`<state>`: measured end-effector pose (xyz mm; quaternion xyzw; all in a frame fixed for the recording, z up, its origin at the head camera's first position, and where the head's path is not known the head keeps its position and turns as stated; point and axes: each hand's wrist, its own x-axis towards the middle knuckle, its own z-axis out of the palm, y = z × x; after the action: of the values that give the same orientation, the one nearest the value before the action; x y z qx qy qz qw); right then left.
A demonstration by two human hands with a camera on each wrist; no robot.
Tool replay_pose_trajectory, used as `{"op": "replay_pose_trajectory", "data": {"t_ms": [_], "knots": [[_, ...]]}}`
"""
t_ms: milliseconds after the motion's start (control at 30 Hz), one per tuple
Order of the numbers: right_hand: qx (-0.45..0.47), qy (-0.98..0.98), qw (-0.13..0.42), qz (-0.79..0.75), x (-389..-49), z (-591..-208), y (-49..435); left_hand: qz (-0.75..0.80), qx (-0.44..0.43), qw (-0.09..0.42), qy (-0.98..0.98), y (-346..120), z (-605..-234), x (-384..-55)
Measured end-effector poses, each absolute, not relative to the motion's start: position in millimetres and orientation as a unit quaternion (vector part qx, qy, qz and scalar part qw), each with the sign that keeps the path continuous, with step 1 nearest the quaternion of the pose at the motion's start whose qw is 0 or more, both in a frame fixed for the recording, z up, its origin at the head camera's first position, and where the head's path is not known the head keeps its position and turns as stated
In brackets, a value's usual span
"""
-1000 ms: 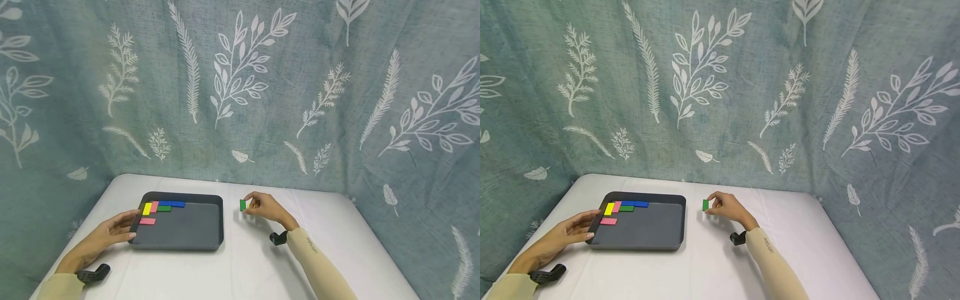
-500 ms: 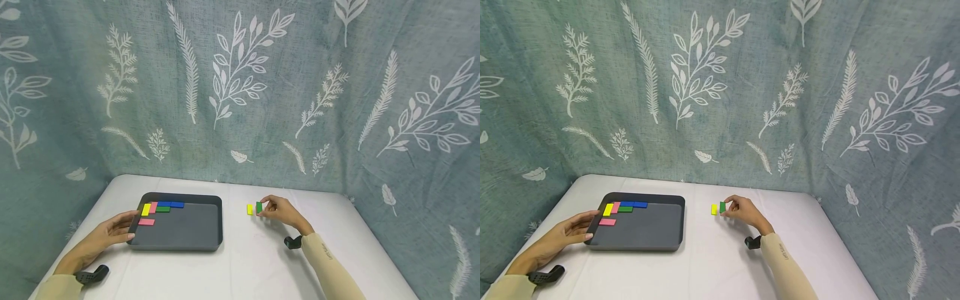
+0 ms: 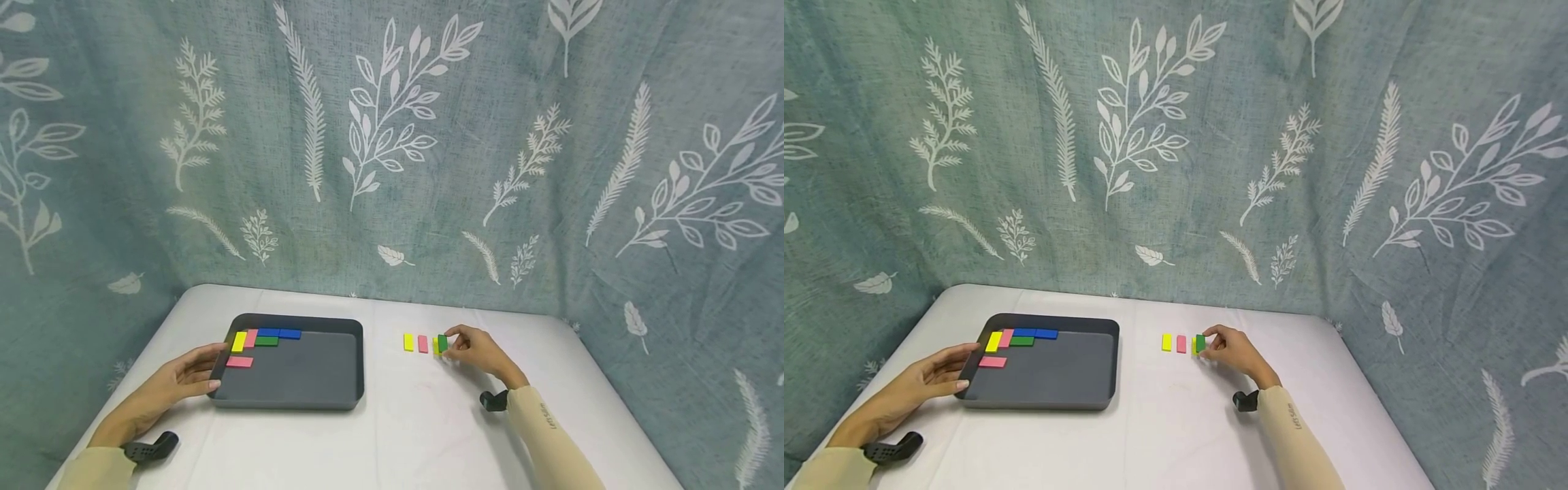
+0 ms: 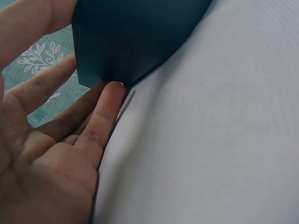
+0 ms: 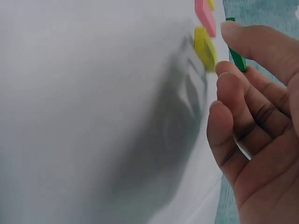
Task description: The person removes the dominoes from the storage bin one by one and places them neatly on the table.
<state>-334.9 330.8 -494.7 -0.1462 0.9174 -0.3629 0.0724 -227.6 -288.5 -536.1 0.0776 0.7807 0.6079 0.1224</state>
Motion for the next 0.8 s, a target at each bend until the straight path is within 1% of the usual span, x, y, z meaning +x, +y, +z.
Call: {"op": "replay_pose_trajectory", "data": {"t_ms": [433, 800], "knots": [[-0.089, 0.93, 0.076, -0.348, -338, -505, 349, 0.622, 0.082, 0.122, 0.769, -288, -535, -228], [-0.097, 0.931, 0.081, -0.343, -343, -511, 352, 0.624, 0.081, 0.122, 0.767, -290, -537, -227]]}}
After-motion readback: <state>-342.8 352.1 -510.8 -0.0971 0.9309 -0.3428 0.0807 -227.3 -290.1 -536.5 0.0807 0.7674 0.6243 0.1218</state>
